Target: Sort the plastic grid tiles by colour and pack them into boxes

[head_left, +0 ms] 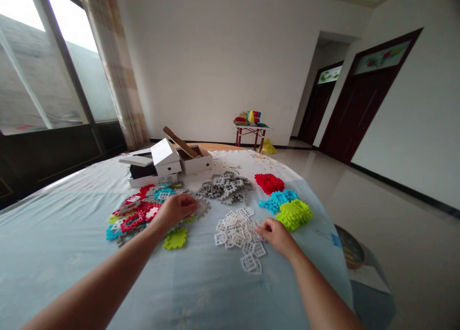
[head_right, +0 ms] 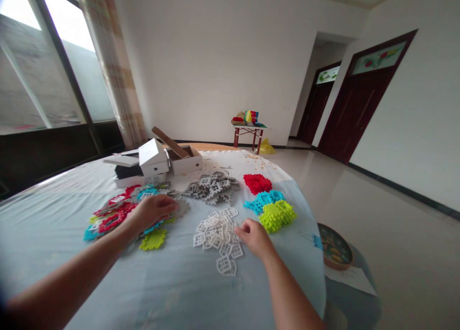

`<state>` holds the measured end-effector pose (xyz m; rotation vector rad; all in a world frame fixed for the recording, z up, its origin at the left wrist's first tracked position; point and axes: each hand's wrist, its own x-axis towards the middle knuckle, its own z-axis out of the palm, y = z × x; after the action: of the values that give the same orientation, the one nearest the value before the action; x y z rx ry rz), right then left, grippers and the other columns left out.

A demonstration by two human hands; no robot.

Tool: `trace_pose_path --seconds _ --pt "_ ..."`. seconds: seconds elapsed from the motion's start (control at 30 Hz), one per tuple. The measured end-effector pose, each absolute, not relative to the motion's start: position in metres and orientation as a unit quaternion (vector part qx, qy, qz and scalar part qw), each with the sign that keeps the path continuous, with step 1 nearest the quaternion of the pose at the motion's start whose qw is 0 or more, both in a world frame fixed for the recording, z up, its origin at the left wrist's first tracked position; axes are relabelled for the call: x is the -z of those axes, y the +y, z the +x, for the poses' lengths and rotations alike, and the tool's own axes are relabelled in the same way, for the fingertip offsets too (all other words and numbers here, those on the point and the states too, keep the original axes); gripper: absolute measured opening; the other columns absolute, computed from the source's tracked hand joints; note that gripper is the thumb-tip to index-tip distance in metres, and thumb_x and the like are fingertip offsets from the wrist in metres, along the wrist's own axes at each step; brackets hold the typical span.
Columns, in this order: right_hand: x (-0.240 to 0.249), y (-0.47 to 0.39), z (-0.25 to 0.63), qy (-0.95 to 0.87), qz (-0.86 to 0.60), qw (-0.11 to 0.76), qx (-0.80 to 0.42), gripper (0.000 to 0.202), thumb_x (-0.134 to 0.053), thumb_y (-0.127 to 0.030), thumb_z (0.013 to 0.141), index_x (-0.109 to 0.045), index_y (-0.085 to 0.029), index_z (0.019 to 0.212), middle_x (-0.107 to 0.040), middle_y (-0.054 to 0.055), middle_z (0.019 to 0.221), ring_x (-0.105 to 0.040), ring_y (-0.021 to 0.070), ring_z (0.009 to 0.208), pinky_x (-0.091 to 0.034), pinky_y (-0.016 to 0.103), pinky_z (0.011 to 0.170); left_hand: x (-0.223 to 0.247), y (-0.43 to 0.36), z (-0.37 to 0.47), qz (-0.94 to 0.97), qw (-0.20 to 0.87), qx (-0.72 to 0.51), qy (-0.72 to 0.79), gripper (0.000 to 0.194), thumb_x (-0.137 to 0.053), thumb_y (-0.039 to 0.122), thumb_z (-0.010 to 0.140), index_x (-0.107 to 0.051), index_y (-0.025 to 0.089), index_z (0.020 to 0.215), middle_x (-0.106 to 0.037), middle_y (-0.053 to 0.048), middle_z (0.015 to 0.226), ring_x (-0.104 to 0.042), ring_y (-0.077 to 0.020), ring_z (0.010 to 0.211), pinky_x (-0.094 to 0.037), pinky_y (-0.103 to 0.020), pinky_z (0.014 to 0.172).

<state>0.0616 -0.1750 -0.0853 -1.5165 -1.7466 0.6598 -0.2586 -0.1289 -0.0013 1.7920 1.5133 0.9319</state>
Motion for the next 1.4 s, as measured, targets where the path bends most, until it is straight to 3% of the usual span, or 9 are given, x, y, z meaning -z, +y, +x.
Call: trace_pose_path --seconds 0.13,0.27,0.37,0.5,0.7,0.87,1.13,1.27,1.4 --pt "0.088 -0.173 0.063 -0.669 -0.591 0.367 -0.264 0.035 -0.053 -0.047 0.073 -0.04 -0.019 0.058 -0.04 -0.005 0.052 -0.039 0.01 0.053 -0.031 0.022 0.053 0.0 -0.079 -0.22 0.631 0.318 -0.41 0.577 0.041 -0.067 0.05 0.057 -0.063 0.012 0.071 -0.057 0.001 0.049 -0.048 -0.0096 0.042 -0.035 -0.02 0.041" --pt "0.087 -0.173 0.063 -0.667 -0.596 0.365 -0.259 0.035 -0.052 -0.049 0.073 -0.041 -0.019 0.058 -0.041 -0.005 0.053 -0.04 0.0104 0.053 -0.031 0.022 0.052 -0.003 -0.048 -0.199 0.593 0.296 -0.455 0.595 0.06 -0.066 0.049 0.062 -0.057 0.008 0.105 -0.065 -0.011 0.088 -0.06 -0.0123 0.059 -0.045 -0.023 0.051" --pt "0.086 -0.173 0.062 -0.669 -0.598 0.363 -0.252 0.035 -0.053 -0.047 0.073 -0.041 -0.019 0.057 -0.042 -0.005 0.052 -0.041 0.0106 0.053 -0.031 0.022 0.052 -0.001 -0.05 -0.203 0.592 0.256 -0.464 0.608 0.065 -0.068 0.05 0.059 -0.056 0.01 0.109 -0.061 -0.015 0.103 -0.061 -0.0158 0.069 -0.047 -0.025 0.057" --pt "0.086 -0.173 0.062 -0.679 -0.591 0.359 -0.244 0.033 -0.053 -0.046 0.074 -0.041 -0.019 0.057 -0.042 -0.005 0.053 -0.041 0.0105 0.053 -0.031 0.022 0.053 0.001 -0.081 -0.226 0.631 0.207 -0.448 0.599 0.054 -0.065 0.051 0.06 -0.061 0.015 0.101 -0.062 -0.011 0.1 -0.061 -0.0176 0.075 -0.047 -0.027 0.065" --pt "0.087 -0.175 0.062 -0.689 -0.585 0.358 -0.233 0.034 -0.052 -0.045 0.074 -0.04 -0.019 0.056 -0.04 -0.005 0.051 -0.04 0.0102 0.053 -0.031 0.022 0.052 0.005 -0.139 -0.274 0.749 0.105 -0.339 0.559 0.033 -0.053 0.047 0.072 -0.066 0.021 0.088 -0.064 -0.003 0.084 -0.059 -0.0153 0.069 -0.045 -0.026 0.064" --pt "0.087 -0.176 0.062 -0.694 -0.585 0.356 -0.224 0.034 -0.051 -0.045 0.074 -0.039 -0.019 0.056 -0.04 -0.006 0.051 -0.04 0.01 0.052 -0.03 0.022 0.051 0.01 -0.175 -0.3 0.798 0.093 -0.25 0.541 0.029 -0.05 0.044 0.076 -0.065 0.023 0.087 -0.065 -0.001 0.081 -0.059 -0.0155 0.07 -0.044 -0.024 0.064" --pt "0.089 -0.177 0.062 -0.694 -0.593 0.349 -0.21 0.035 -0.051 -0.047 0.075 -0.038 -0.019 0.057 -0.039 -0.005 0.053 -0.039 0.01 0.053 -0.031 0.022 0.052 0.021 -0.193 -0.303 0.837 0.073 -0.095 0.534 0.024 -0.052 0.038 0.075 -0.065 0.025 0.09 -0.063 -0.004 0.093 -0.059 -0.0193 0.082 -0.043 -0.026 0.069" --pt "0.086 -0.178 0.06 -0.694 -0.594 0.35 -0.207 0.033 -0.051 -0.044 0.075 -0.038 -0.02 0.056 -0.04 -0.006 0.052 -0.039 0.0099 0.052 -0.031 0.022 0.052 0.026 -0.191 -0.307 0.833 0.095 -0.077 0.54 0.02 -0.049 0.036 0.075 -0.065 0.025 0.078 -0.062 -0.002 0.085 -0.059 -0.0184 0.078 -0.041 -0.025 0.067" --pt "0.081 -0.179 0.058 -0.688 -0.6 0.359 -0.194 0.032 -0.053 -0.041 0.073 -0.039 -0.019 0.055 -0.04 -0.006 0.05 -0.04 0.0094 0.051 -0.03 0.021 0.051 0.028 -0.188 -0.31 0.832 0.104 -0.102 0.535 0.027 -0.041 0.04 0.081 -0.063 0.025 0.076 -0.061 -0.003 0.083 -0.058 -0.0185 0.074 -0.04 -0.026 0.065"
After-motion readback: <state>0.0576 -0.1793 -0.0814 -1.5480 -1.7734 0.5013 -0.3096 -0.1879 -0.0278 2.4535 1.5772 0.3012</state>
